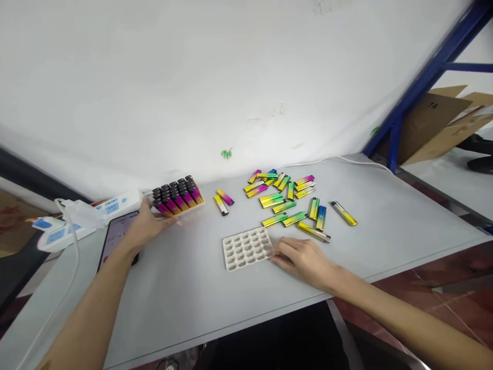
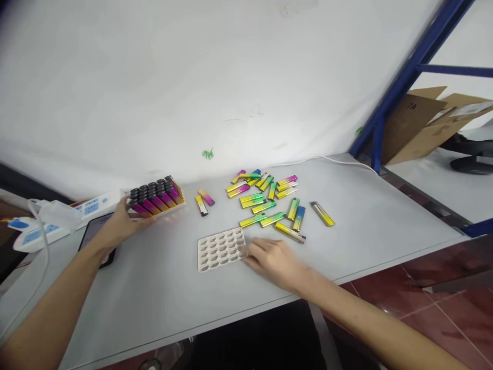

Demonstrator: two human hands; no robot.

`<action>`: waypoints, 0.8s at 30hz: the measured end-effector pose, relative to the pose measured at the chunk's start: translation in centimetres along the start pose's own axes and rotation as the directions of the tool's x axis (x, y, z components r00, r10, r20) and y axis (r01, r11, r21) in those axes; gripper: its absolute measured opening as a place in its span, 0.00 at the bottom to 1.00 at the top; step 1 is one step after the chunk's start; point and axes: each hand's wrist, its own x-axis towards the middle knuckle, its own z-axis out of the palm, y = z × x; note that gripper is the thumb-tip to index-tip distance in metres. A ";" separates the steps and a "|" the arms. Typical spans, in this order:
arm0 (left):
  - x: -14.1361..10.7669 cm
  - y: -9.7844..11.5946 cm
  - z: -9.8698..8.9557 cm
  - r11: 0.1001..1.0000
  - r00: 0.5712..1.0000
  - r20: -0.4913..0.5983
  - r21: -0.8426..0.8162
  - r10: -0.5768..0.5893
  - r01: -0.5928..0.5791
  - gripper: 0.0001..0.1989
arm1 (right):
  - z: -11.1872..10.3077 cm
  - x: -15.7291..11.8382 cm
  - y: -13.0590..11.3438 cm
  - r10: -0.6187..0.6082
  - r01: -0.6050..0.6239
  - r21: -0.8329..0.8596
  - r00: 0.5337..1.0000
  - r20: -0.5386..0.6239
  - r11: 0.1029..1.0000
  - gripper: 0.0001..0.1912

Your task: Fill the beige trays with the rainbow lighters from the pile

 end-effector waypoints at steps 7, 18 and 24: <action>-6.9 4.5 -0.5 0.978 0.945 -0.299 -0.116 0.130 -0.171 0.30 | -2.3 1.2 2.9 0.121 -0.133 -0.082 0.983 -0.136 0.988 0.12; -8.2 9.9 5.5 0.711 0.650 0.298 -0.196 0.699 -0.675 0.24 | -2.9 7.6 5.3 0.015 0.005 -0.174 0.993 0.113 0.985 0.07; -8.6 9.2 6.0 0.736 0.691 0.254 -0.208 0.677 -0.644 0.25 | -1.7 6.2 5.2 0.161 -0.139 0.190 0.981 -0.105 0.972 0.09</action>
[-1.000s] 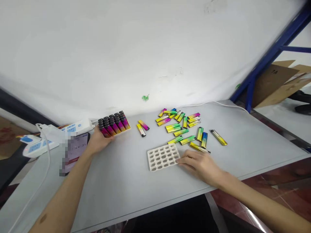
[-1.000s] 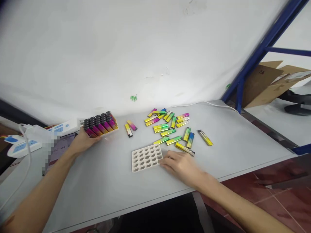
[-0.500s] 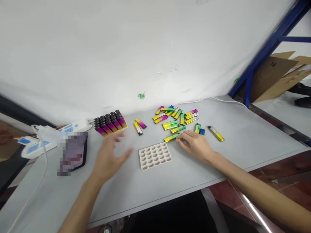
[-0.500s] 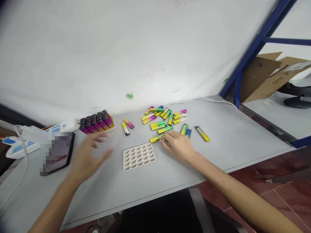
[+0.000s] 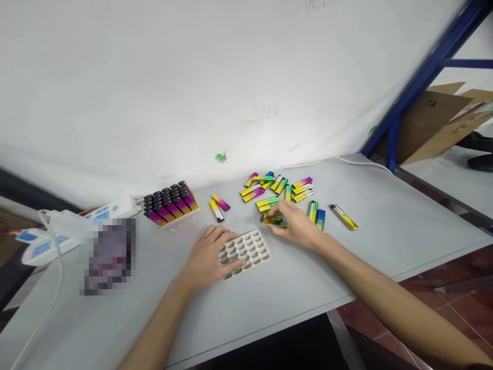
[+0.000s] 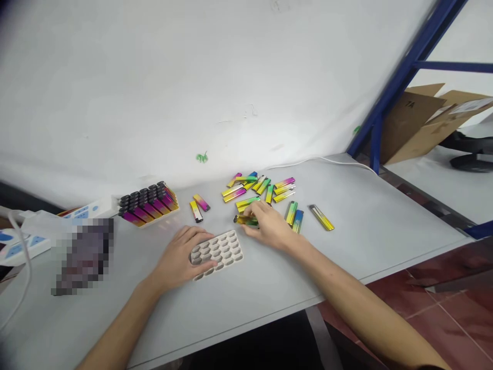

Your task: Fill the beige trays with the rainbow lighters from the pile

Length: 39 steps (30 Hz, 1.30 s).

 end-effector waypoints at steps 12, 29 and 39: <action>-2.2 -0.5 -2.4 0.991 0.977 0.198 -0.094 -0.080 0.100 0.38 | -0.3 0.2 -0.6 0.342 -0.224 0.457 0.919 -0.194 0.861 0.11; -1.7 1.2 -0.3 0.998 0.993 0.111 -0.047 -0.028 0.033 0.39 | 0.0 0.1 -1.2 0.471 -0.251 0.876 0.882 0.031 0.412 0.10; -1.6 1.0 -0.4 0.995 0.993 0.116 -0.099 -0.015 0.026 0.35 | 0.2 -0.1 -1.6 0.396 -0.314 0.860 0.907 0.145 0.403 0.21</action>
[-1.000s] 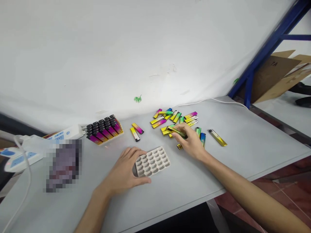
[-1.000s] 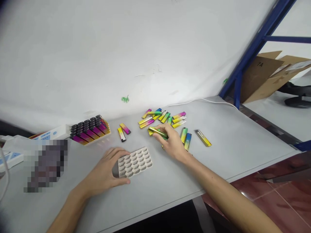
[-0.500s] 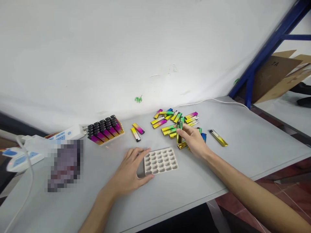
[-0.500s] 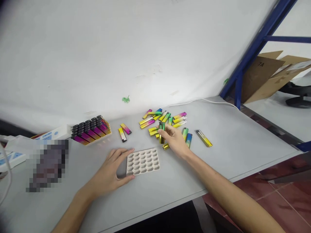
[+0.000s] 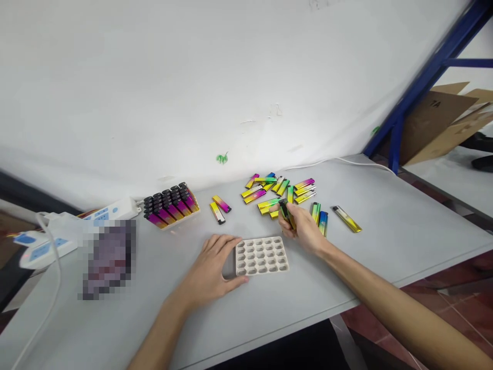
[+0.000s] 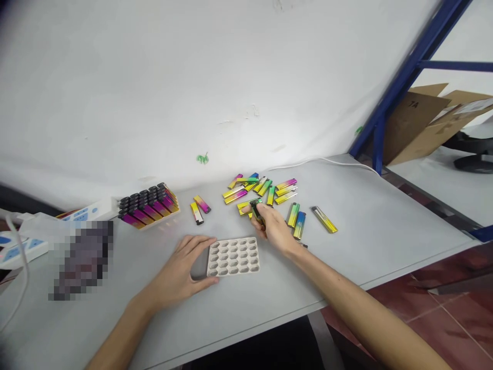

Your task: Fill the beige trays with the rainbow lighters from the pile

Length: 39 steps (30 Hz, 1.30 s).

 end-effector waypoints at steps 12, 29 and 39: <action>0.3 0.3 0.0 1.000 1.000 -0.009 -0.006 0.011 -0.011 0.37 | 0.1 -0.6 -0.5 -0.022 0.025 -0.074 0.999 0.048 0.997 0.19; 0.5 0.4 0.2 0.999 1.000 0.015 -0.041 0.000 0.000 0.39 | 0.3 -0.7 -0.1 0.160 -0.151 0.147 0.986 -0.048 0.977 0.29; 0.5 0.2 0.3 0.999 1.000 0.015 -0.037 0.010 -0.009 0.43 | 0.1 -0.6 -0.4 0.121 -0.108 0.164 0.990 -0.071 0.980 0.32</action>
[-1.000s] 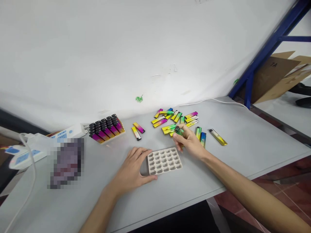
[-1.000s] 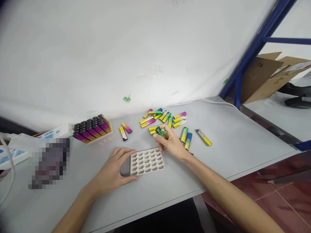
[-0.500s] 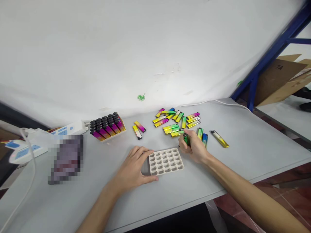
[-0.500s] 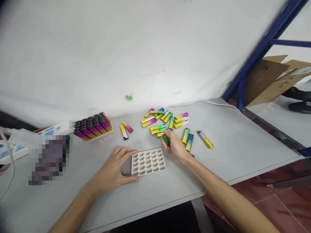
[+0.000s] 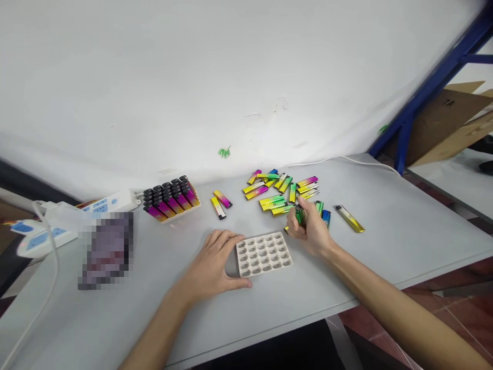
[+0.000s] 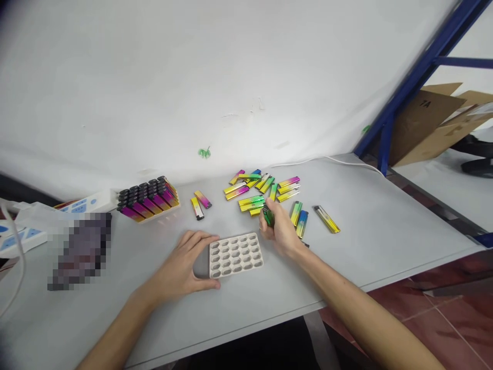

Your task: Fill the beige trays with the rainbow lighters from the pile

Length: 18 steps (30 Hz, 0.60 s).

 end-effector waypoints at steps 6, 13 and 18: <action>-0.1 0.2 -0.3 1.000 1.000 -0.007 0.013 0.003 -0.003 0.40 | -0.2 0.2 0.3 0.009 -0.008 0.009 1.000 -0.030 1.000 0.28; 0.2 0.4 -0.3 1.000 1.000 -0.010 0.016 0.023 -0.023 0.35 | 0.0 0.1 0.5 -0.191 0.194 -0.264 0.981 0.038 0.945 0.28; 0.2 0.4 -0.2 1.000 1.000 -0.016 0.015 0.022 -0.022 0.36 | 1.6 -0.6 -0.6 -0.251 0.336 -0.608 0.942 0.224 0.720 0.15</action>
